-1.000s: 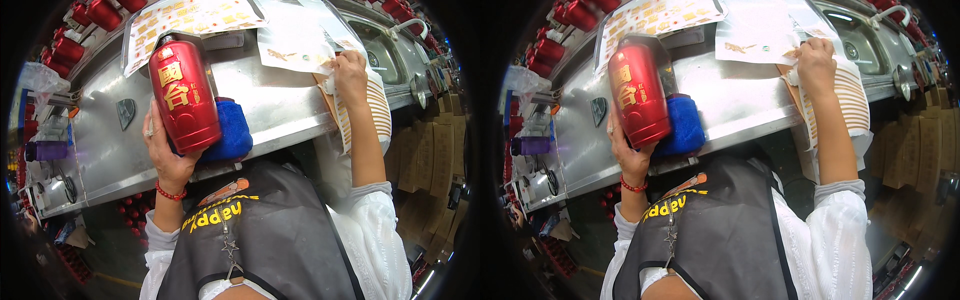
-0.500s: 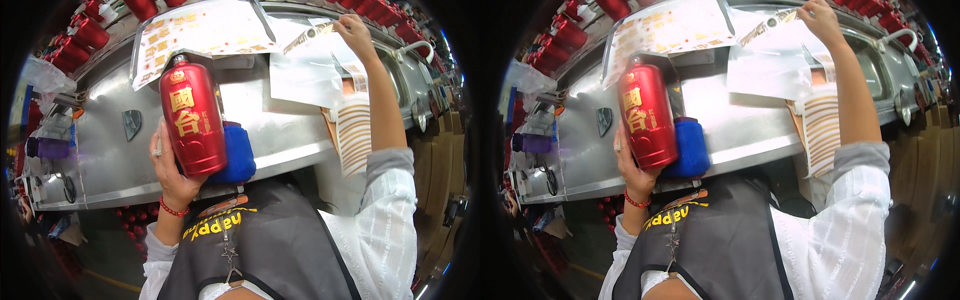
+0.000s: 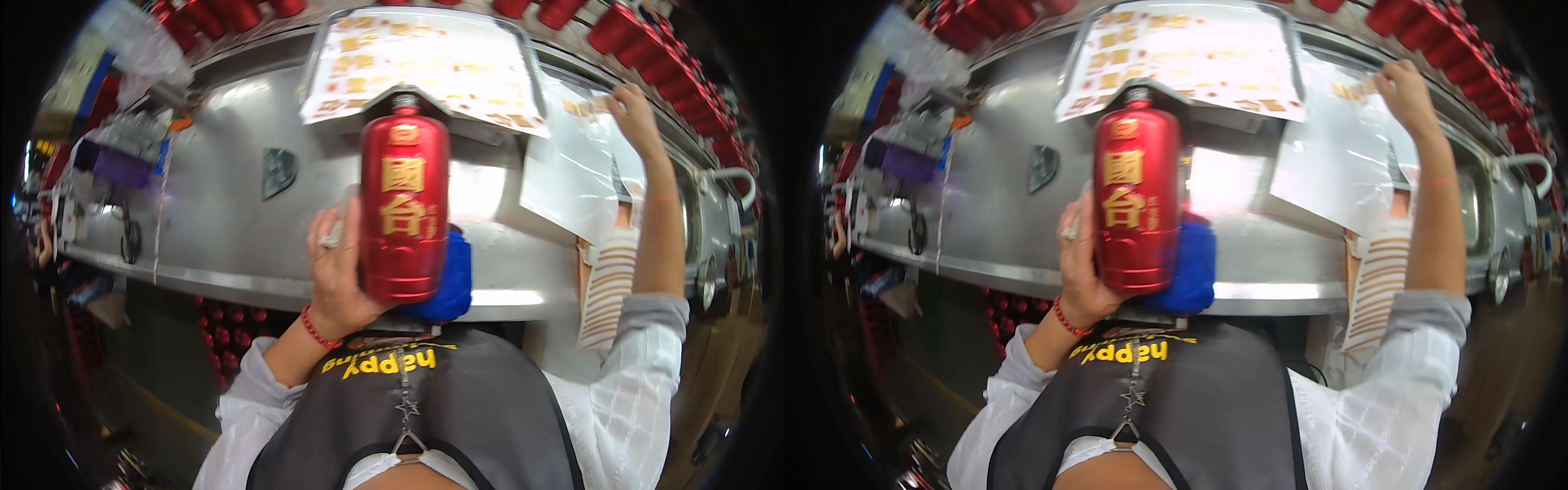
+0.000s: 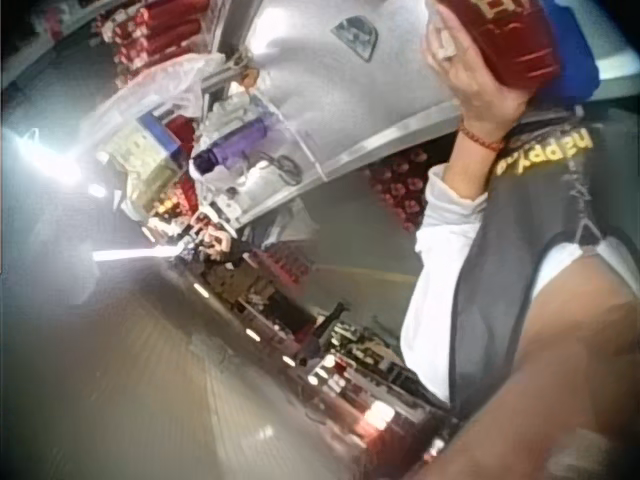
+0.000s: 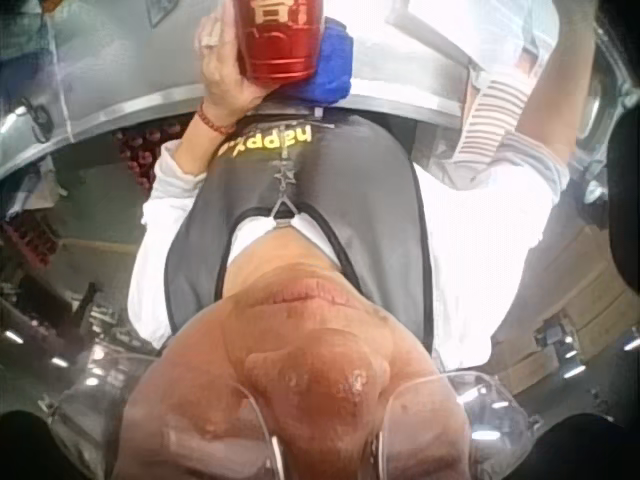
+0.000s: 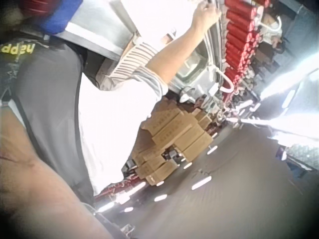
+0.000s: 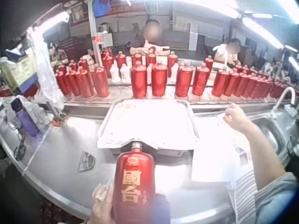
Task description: The person applies printed labels to red cylindrical bottles. They peel labels from sheets, align and smooth them onto the bottle surface, and rotate the bottle to cover different sides. The person handles multiple bottles one at a time and uses a small tool to press labels into place.
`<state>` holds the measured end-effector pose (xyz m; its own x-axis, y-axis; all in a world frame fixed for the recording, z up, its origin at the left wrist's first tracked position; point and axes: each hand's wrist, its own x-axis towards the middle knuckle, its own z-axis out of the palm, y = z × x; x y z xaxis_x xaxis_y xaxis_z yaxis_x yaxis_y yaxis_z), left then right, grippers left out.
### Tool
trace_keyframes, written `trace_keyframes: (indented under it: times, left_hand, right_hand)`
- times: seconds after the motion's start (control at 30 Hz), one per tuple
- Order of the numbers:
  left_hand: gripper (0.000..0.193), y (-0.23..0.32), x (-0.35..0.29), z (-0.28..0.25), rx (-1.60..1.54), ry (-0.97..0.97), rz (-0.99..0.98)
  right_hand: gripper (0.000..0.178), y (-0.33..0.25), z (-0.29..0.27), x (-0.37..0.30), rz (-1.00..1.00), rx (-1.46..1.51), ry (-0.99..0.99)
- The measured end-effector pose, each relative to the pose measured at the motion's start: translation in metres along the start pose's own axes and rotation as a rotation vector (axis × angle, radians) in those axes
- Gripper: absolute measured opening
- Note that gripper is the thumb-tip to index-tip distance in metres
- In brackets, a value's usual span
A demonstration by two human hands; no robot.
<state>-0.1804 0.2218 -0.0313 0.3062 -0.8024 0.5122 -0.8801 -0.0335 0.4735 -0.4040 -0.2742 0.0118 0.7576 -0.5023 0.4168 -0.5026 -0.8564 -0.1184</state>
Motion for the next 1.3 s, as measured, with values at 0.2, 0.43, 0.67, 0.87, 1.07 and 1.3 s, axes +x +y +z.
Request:
trace_keyframes:
  times: [0.2, 0.43, 0.67, 0.87, 1.07, 1.3]
  left_hand:
    - [0.105, -0.016, 0.009, -0.014, -0.155, -0.039, 0.168]
    - [0.067, -0.034, 0.092, -0.027, 0.005, -0.188, 0.517]
    - [0.054, -0.028, 0.074, -0.025, -0.121, -0.231, 0.644]
    - [0.055, -0.052, 0.131, -0.008, -0.227, -0.133, 0.54]
    - [0.055, -0.059, 0.126, -0.01, -0.121, -0.024, 0.456]
    - [0.061, -0.007, 0.126, -0.051, -0.794, -0.258, 0.293]
  right_hand:
    - [0.018, -0.133, -0.095, -0.01, -0.147, 0.16, 0.005]
    - [0.019, -0.216, -0.136, -0.038, -0.208, 0.191, -0.031]
    - [0.015, -0.24, -0.151, -0.067, -0.155, 0.249, -0.06]
    - [0.014, -0.244, -0.149, -0.067, -0.074, 0.284, -0.102]
    - [0.014, -0.26, -0.15, -0.053, -0.236, 0.273, -0.087]
    - [0.016, -0.316, -0.191, -0.023, -0.744, 0.098, -0.192]
